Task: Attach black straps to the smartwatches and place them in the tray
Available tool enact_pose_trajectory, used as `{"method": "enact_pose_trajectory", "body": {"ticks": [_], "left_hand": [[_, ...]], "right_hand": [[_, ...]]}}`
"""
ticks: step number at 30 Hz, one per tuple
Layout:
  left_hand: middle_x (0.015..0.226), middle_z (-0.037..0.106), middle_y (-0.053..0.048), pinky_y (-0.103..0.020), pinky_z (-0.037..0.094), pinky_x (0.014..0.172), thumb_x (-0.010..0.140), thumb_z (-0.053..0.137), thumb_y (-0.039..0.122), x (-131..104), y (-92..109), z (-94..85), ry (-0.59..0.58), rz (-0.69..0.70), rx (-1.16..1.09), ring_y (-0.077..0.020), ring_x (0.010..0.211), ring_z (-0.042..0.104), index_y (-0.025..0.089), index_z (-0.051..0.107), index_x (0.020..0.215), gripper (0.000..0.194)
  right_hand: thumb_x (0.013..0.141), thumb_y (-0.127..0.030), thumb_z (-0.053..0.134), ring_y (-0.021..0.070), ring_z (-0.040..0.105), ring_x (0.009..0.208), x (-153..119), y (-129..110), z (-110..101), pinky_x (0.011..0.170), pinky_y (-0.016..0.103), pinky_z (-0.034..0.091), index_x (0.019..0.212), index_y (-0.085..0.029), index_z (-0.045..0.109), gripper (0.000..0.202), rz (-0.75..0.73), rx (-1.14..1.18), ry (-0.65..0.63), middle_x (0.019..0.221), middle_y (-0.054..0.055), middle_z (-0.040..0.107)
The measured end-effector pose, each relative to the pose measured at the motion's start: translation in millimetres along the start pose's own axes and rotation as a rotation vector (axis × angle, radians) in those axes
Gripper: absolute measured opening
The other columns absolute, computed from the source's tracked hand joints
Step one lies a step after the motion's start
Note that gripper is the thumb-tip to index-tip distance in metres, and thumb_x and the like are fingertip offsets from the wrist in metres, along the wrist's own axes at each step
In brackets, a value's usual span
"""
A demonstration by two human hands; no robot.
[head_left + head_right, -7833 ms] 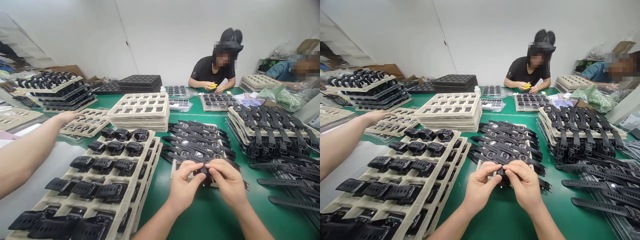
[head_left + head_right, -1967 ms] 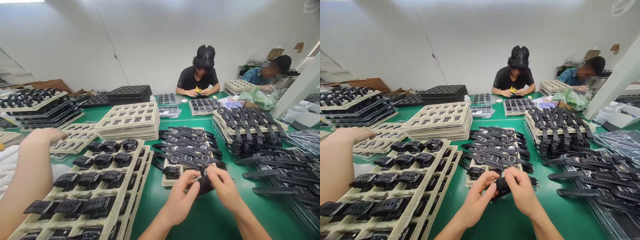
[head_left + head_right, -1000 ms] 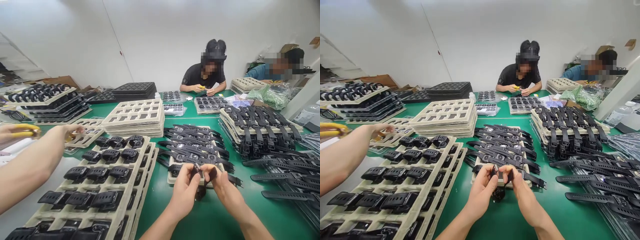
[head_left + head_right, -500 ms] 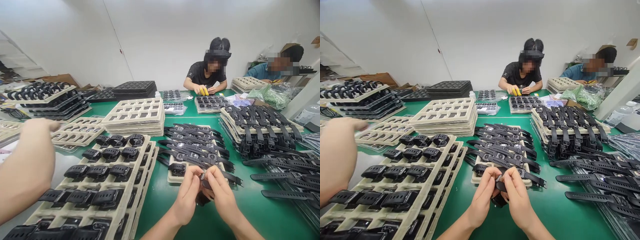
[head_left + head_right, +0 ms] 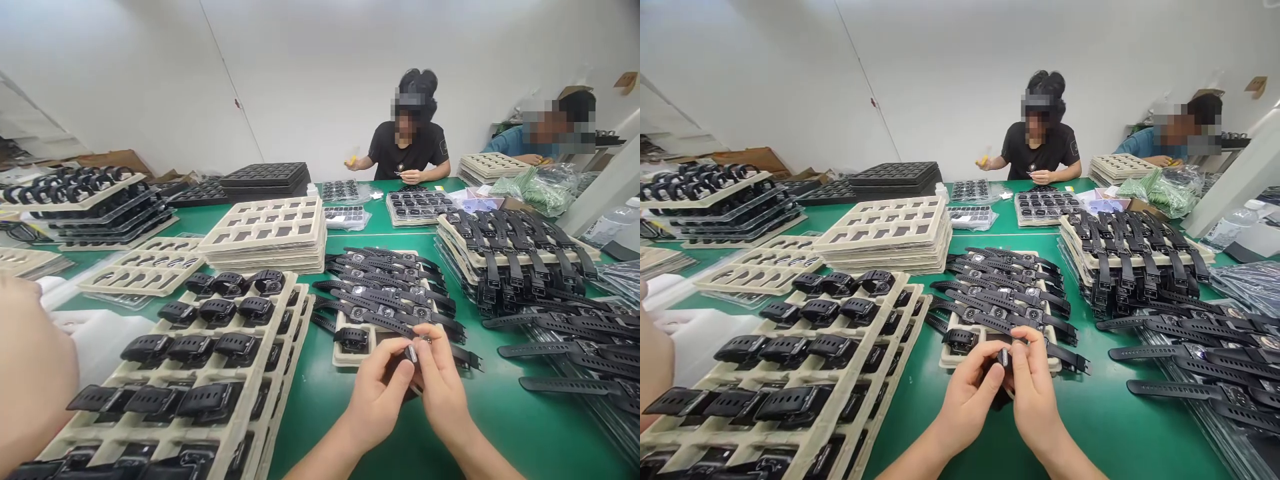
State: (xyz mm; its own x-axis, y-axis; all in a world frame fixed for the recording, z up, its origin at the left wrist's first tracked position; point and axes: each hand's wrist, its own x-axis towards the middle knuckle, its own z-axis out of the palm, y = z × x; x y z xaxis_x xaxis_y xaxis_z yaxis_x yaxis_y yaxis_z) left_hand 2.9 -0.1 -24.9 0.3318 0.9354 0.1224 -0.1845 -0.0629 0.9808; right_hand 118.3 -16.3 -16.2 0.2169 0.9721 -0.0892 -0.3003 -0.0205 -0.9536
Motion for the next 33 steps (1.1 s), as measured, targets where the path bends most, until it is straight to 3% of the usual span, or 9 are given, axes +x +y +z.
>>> {"method": "enact_pose_trajectory", "body": {"ticks": [4, 8, 11, 14, 20, 25, 29, 33], "left_hand": [[0.101, 0.067, -0.008, -0.030, 0.055, 0.072, 0.095, 0.062, 0.051, 1, -3, 2.8, 0.082, 0.004, -0.006, -0.0200, 0.082, 0.064, 0.023, 0.067, 0.122, 0.039], [0.104, 0.072, -0.010, -0.032, 0.056, 0.077, 0.094, 0.064, 0.050, 2, -1, 1.3, 0.022, -0.018, -0.011, -0.0229, 0.087, 0.068, 0.023, 0.072, 0.120, 0.038], [0.112, 0.073, -0.012, -0.035, 0.055, 0.090, 0.096, 0.063, 0.047, 2, 3, -1.5, -0.009, 0.069, 0.121, -0.0267, 0.102, 0.068, 0.024, 0.074, 0.121, 0.036], [0.110, 0.075, -0.011, -0.033, 0.055, 0.089, 0.098, 0.059, 0.045, 2, 6, -3.0, -0.032, 0.139, 0.223, -0.0255, 0.101, 0.069, 0.025, 0.073, 0.123, 0.035], [0.107, 0.074, -0.010, -0.033, 0.057, 0.086, 0.099, 0.058, 0.042, 1, 5, -2.1, 0.003, 0.187, 0.295, -0.0230, 0.094, 0.069, 0.023, 0.070, 0.127, 0.036], [0.082, 0.065, -0.001, -0.023, 0.056, 0.064, 0.097, 0.062, 0.042, -1, -5, 1.6, 0.072, 0.161, 0.099, -0.0141, 0.069, 0.064, 0.023, 0.057, 0.133, 0.041], [0.092, 0.072, -0.003, -0.022, 0.057, 0.071, 0.095, 0.066, 0.038, -1, -8, 2.4, 0.096, 0.237, 0.113, -0.0140, 0.077, 0.067, 0.023, 0.067, 0.113, 0.023], [0.095, 0.075, -0.005, -0.022, 0.057, 0.069, 0.095, 0.066, 0.035, 0, -10, 1.8, 0.126, 0.252, 0.136, -0.0154, 0.077, 0.070, 0.022, 0.069, 0.113, 0.022]], "right_hand": [[0.093, -0.065, 0.060, 0.0162, 0.045, 0.061, 1, 1, 2, 0.054, 0.026, 0.042, 0.113, -0.030, 0.056, 0.040, -0.025, -0.010, 0.012, 0.079, -0.001, 0.052], [0.096, -0.067, 0.054, 0.0194, 0.054, 0.072, 4, 7, 0, 0.064, 0.030, 0.048, 0.113, -0.031, 0.059, 0.040, -0.092, -0.094, 0.036, 0.090, 0.002, 0.058], [0.098, -0.066, 0.051, 0.0205, 0.056, 0.081, 6, 14, -5, 0.073, 0.031, 0.049, 0.113, -0.031, 0.059, 0.039, -0.162, -0.148, 0.038, 0.098, 0.003, 0.060], [0.098, -0.065, 0.052, 0.0221, 0.057, 0.097, 7, 18, -9, 0.086, 0.032, 0.047, 0.110, -0.029, 0.062, 0.039, -0.251, -0.182, 0.101, 0.107, 0.004, 0.060], [0.095, -0.065, 0.057, 0.0162, 0.049, 0.067, 4, 8, -2, 0.060, 0.027, 0.044, 0.110, -0.027, 0.062, 0.041, -0.085, -0.060, 0.078, 0.085, 0.000, 0.054], [0.093, -0.065, 0.061, 0.0139, 0.044, 0.061, 6, 13, -4, 0.055, 0.025, 0.042, 0.114, -0.028, 0.059, 0.042, -0.014, 0.036, 0.020, 0.080, -0.002, 0.053], [0.088, -0.067, 0.067, 0.0131, 0.042, 0.058, 11, 22, -11, 0.052, 0.023, 0.039, 0.111, -0.028, 0.059, 0.045, 0.021, 0.112, -0.013, 0.073, -0.004, 0.046], [0.088, -0.068, 0.066, 0.0135, 0.043, 0.061, 11, 23, -8, 0.054, 0.022, 0.040, 0.109, -0.028, 0.060, 0.045, 0.032, 0.118, 0.013, 0.074, -0.004, 0.046]]}}
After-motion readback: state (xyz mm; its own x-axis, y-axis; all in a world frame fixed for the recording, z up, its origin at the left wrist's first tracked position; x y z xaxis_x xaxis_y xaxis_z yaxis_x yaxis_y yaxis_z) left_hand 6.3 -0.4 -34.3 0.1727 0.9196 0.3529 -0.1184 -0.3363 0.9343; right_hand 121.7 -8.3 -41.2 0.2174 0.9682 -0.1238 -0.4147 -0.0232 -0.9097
